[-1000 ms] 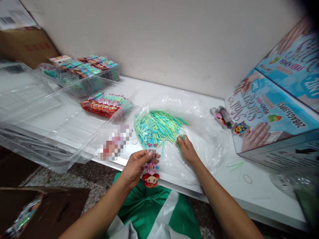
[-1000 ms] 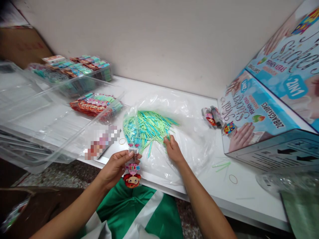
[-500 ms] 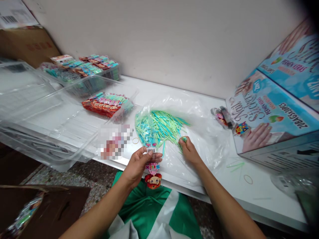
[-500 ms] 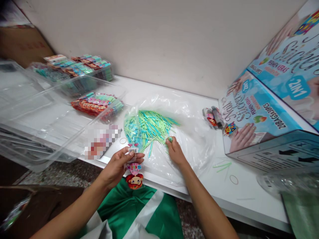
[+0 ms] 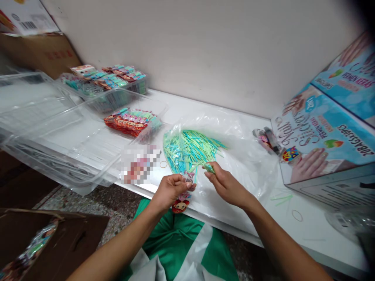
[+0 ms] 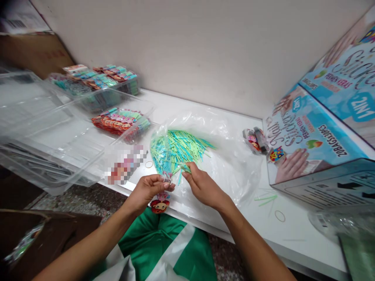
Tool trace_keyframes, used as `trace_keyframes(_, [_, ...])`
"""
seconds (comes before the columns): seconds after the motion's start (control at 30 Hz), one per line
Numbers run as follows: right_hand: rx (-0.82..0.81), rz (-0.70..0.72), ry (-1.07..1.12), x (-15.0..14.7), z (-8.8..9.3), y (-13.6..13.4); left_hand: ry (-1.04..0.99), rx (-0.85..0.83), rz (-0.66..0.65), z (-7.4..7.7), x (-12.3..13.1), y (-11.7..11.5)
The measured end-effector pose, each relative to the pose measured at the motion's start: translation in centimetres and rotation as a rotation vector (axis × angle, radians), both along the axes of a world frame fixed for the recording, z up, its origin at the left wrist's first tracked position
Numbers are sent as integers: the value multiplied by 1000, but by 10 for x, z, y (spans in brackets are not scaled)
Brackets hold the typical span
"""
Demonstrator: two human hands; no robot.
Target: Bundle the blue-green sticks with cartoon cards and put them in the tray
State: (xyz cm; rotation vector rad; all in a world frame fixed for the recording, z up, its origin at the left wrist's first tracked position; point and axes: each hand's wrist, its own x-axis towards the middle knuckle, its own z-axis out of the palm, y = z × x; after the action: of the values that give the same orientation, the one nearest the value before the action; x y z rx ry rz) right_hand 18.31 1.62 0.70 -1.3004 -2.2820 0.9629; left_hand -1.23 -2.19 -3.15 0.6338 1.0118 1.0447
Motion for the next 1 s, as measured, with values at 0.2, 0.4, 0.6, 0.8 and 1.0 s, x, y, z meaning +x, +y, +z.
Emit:
trace_keyframes(0.2, [-6,165,-16,-9,7,-3,64,26,-104,3,-1,-2])
trace_keyframes(0.4, [-69,316,-148,-2,19,5,251,189,-152,3,-6,-5])
trace_keyframes(0.6, [-168,463,-245,-1,27,13,554,415,-144,10,-10,-9])
trace_keyframes(0.8, [-256,589,-233,0,23,21,645,600,-151,8,-16,-8])
trace_keyframes(1.0, [-269,596,-287,-3,28,23,884,942,-223,-3,-22,-5])
